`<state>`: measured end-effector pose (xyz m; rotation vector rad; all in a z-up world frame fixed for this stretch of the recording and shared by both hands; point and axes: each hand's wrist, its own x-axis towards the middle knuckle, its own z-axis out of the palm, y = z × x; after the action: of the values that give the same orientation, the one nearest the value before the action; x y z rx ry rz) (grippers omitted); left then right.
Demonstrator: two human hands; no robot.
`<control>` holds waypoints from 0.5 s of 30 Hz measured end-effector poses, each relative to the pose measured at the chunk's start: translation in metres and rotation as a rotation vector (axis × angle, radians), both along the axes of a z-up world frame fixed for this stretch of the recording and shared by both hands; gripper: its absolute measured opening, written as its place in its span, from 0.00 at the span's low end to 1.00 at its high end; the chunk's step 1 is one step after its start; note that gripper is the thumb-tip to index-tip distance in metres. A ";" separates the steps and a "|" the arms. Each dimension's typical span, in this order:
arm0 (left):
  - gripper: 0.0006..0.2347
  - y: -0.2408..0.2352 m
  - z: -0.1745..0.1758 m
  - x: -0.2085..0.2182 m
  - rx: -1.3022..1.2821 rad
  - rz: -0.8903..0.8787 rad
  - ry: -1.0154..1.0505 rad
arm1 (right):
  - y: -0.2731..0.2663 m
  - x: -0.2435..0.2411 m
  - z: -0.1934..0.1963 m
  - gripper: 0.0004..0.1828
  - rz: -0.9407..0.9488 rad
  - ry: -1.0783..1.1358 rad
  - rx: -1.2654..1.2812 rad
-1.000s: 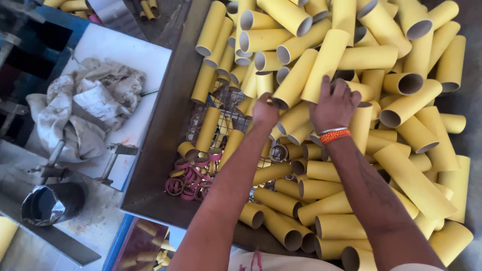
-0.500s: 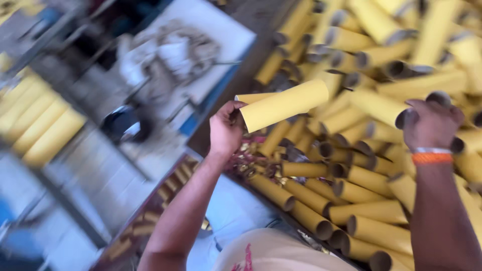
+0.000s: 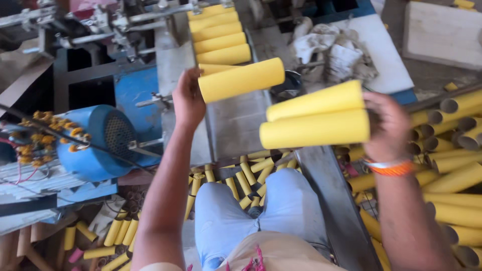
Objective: The person repeatedly picks up yellow cylindrical objects from a pile and places them onto a conveyor belt. The person handles the cylinders one at a time, moving them from the right side to the left side of the frame.
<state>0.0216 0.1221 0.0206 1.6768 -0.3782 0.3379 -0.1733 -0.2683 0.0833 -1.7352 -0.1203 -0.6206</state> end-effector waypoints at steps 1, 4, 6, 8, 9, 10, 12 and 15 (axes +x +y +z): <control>0.11 0.007 -0.008 0.019 0.098 0.034 0.002 | 0.016 0.021 -0.013 0.13 0.039 0.054 -0.007; 0.08 0.015 -0.038 0.060 0.365 0.098 -0.008 | 0.067 0.081 -0.054 0.14 0.105 0.129 -0.087; 0.07 0.006 -0.055 0.080 0.503 0.093 -0.061 | 0.097 0.109 -0.076 0.13 0.074 0.177 -0.153; 0.06 0.007 -0.068 0.091 0.551 0.093 -0.025 | 0.113 0.124 -0.090 0.13 0.146 0.170 -0.164; 0.06 0.008 -0.073 0.095 0.577 0.089 -0.006 | 0.116 0.130 -0.094 0.13 0.179 0.170 -0.167; 0.07 0.011 -0.075 0.099 0.665 0.079 -0.033 | 0.116 0.135 -0.095 0.14 0.128 0.192 -0.275; 0.11 0.023 -0.075 0.100 0.846 0.053 -0.079 | 0.113 0.131 -0.095 0.16 0.027 0.248 -0.485; 0.13 0.027 -0.060 0.100 0.914 0.054 -0.254 | 0.097 0.125 -0.078 0.15 0.015 0.112 -0.679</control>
<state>0.1220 0.1488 -0.0393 2.5464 -0.7509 0.4562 -0.0481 -0.1708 0.0058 -2.4153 -0.2905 -0.4974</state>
